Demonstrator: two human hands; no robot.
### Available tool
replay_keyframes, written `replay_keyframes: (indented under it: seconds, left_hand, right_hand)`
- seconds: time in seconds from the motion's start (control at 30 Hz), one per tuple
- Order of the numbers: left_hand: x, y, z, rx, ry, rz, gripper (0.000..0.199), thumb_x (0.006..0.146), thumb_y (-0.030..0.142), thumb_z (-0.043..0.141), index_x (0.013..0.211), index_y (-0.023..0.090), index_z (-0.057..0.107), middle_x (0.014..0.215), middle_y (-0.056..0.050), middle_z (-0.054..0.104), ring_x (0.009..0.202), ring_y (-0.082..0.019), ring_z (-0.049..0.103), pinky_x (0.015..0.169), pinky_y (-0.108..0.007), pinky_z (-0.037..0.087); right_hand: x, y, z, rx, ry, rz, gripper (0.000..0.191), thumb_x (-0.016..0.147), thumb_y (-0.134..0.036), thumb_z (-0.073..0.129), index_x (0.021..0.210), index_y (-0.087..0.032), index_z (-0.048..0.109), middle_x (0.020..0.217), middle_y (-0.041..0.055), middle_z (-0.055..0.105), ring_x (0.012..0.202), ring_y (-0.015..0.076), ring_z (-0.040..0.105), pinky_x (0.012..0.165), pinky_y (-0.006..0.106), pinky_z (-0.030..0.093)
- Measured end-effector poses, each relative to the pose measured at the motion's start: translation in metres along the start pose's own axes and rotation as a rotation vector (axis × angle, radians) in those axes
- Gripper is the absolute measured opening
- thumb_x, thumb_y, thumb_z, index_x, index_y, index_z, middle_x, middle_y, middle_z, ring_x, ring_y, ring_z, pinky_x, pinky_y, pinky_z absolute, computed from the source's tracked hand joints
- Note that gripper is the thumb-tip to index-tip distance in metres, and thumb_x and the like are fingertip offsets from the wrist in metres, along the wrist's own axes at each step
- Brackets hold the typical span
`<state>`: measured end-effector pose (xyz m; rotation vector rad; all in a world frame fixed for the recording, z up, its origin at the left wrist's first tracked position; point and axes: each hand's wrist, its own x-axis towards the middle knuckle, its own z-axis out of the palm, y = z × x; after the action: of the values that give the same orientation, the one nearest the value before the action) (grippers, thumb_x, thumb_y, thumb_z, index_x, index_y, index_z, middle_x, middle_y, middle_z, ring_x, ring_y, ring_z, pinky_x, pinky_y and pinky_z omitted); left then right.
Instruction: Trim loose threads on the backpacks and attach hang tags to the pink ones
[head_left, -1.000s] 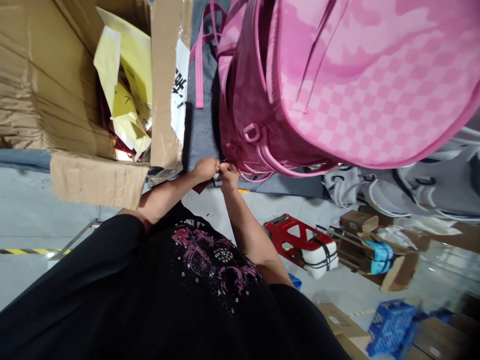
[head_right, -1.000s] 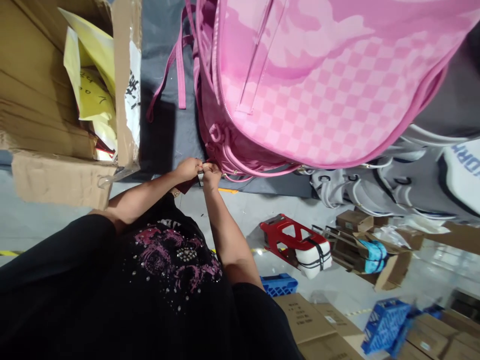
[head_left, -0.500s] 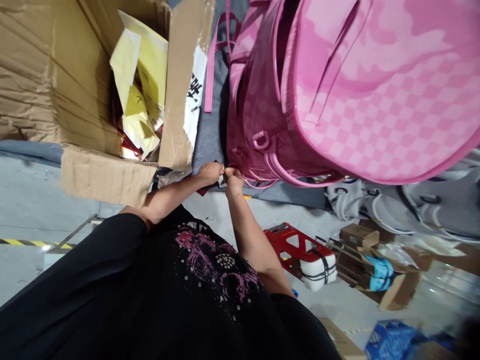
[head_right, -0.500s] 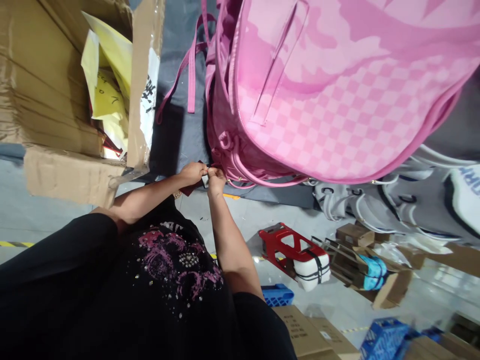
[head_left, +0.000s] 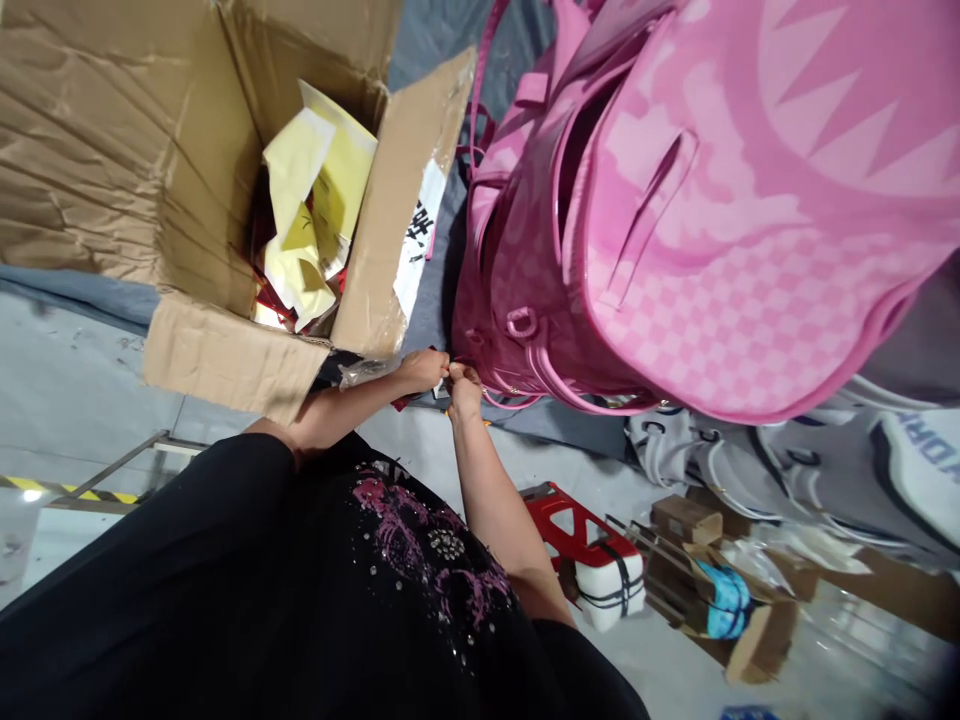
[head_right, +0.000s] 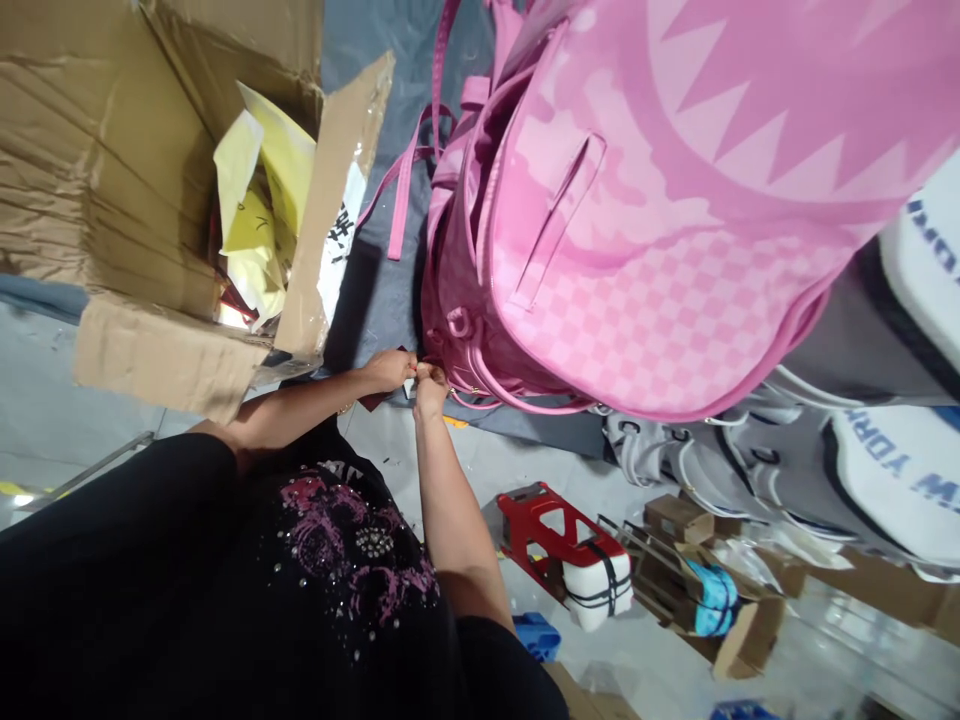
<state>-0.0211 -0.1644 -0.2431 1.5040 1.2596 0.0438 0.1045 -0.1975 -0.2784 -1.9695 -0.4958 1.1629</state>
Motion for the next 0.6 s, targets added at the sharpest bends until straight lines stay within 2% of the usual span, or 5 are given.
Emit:
replay_keyframes:
  seconds: [0.27, 0.4, 0.6]
  left_hand:
    - [-0.0007, -0.0037, 0.0013, 0.008, -0.020, 0.026, 0.028, 0.097, 0.039, 0.061, 0.109, 0.015, 0.066, 0.109, -0.007, 0.069, 0.100, -0.019, 0.067, 0.091, -0.041, 0.057]
    - [-0.0022, -0.0045, 0.0019, 0.006, 0.013, 0.026, 0.027, 0.098, 0.039, 0.060, 0.109, 0.015, 0.066, 0.110, -0.007, 0.069, 0.101, -0.019, 0.066, 0.093, -0.041, 0.056]
    - [-0.0044, -0.0004, 0.0011, 0.002, 0.012, 0.042, 0.026, 0.098, 0.038, 0.060, 0.107, 0.015, 0.067, 0.109, -0.007, 0.069, 0.101, -0.019, 0.067, 0.093, -0.041, 0.056]
  right_hand:
    - [-0.0013, -0.0014, -0.0005, 0.013, 0.030, 0.029, 0.015, 0.063, -0.022, 0.068, 0.069, -0.020, 0.054, 0.056, -0.0088, 0.057, 0.053, 0.0089, 0.051, 0.052, 0.021, 0.041]
    - [-0.0020, -0.0004, -0.0004, 0.012, 0.037, 0.036, 0.014, 0.064, -0.021, 0.068, 0.069, -0.020, 0.055, 0.056, -0.0087, 0.058, 0.052, 0.0088, 0.051, 0.051, 0.021, 0.039]
    - [0.0018, 0.0001, -0.0002, -0.006, 0.051, 0.026, 0.015, 0.070, -0.020, 0.071, 0.069, -0.018, 0.057, 0.054, -0.0087, 0.057, 0.050, 0.0089, 0.050, 0.051, 0.022, 0.041]
